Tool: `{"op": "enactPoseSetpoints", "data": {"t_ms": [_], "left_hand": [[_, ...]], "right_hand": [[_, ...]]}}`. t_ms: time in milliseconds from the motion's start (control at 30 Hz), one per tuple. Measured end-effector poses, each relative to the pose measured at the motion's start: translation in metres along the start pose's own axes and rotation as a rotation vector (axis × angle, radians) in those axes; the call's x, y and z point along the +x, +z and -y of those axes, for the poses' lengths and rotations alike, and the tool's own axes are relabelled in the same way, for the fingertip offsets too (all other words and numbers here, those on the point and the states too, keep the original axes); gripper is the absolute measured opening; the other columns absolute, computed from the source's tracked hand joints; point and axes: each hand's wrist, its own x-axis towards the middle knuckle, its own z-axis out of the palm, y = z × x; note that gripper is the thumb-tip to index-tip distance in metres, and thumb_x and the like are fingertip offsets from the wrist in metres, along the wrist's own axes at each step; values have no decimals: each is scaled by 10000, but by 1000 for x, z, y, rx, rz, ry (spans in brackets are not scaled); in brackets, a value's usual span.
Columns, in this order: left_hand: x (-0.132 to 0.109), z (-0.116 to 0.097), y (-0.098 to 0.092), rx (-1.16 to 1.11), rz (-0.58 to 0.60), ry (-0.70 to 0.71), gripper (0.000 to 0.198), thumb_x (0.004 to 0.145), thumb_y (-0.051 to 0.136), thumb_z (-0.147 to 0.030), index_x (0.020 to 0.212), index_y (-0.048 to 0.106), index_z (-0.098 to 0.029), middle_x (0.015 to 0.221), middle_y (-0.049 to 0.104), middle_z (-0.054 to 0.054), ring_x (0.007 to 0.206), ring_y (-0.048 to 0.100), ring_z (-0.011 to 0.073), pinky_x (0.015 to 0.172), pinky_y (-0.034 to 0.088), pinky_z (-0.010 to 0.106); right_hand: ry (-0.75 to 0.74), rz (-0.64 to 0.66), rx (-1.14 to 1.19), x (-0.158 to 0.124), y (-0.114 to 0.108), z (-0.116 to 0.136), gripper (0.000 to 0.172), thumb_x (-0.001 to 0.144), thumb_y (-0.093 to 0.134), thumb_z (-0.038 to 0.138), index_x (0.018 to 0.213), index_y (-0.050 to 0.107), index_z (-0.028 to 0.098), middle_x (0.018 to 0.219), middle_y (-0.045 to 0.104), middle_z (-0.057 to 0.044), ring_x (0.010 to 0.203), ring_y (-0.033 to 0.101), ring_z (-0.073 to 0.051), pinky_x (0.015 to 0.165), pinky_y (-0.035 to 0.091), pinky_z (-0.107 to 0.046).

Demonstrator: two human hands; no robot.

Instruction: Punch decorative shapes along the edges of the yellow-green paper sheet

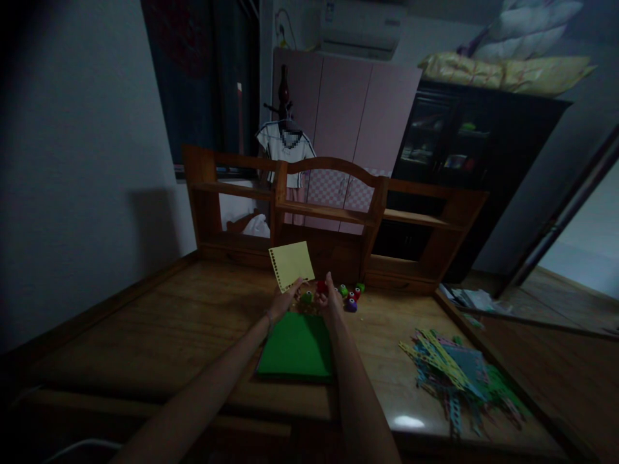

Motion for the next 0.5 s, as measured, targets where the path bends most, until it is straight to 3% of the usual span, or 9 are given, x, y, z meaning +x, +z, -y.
{"op": "enactPoseSetpoints", "data": {"t_ms": [133,267,400,500], "left_hand": [[2,2,0,-23,-11,-43,395,669,684,-477,878,680,-142,829,700,70,718,637,172,649,491,262],[3,0,-2,12,25,-121,392,648,693,-495,804,678,-136,711,678,54,596,602,152,563,462,252],[3,-2,-4,68,66,-173,402,639,692,-521,708,682,-126,670,673,68,586,608,166,589,465,271],[3,-4,-5,46,86,-167,406,641,701,-511,760,705,-123,762,705,101,699,649,204,680,485,297]], "right_hand": [[-21,-17,-20,1,1,2,424,693,632,617,764,585,202,746,641,-47,546,581,-120,469,498,-225],[5,-44,72,0,2,6,435,696,640,611,806,606,191,726,636,-30,548,572,-105,455,477,-195],[-20,4,153,-4,2,11,436,718,623,607,862,623,195,846,672,-43,607,607,-107,503,503,-199],[-47,25,113,-7,3,14,432,733,599,617,852,620,202,896,683,-59,684,645,-128,539,522,-208]]}}
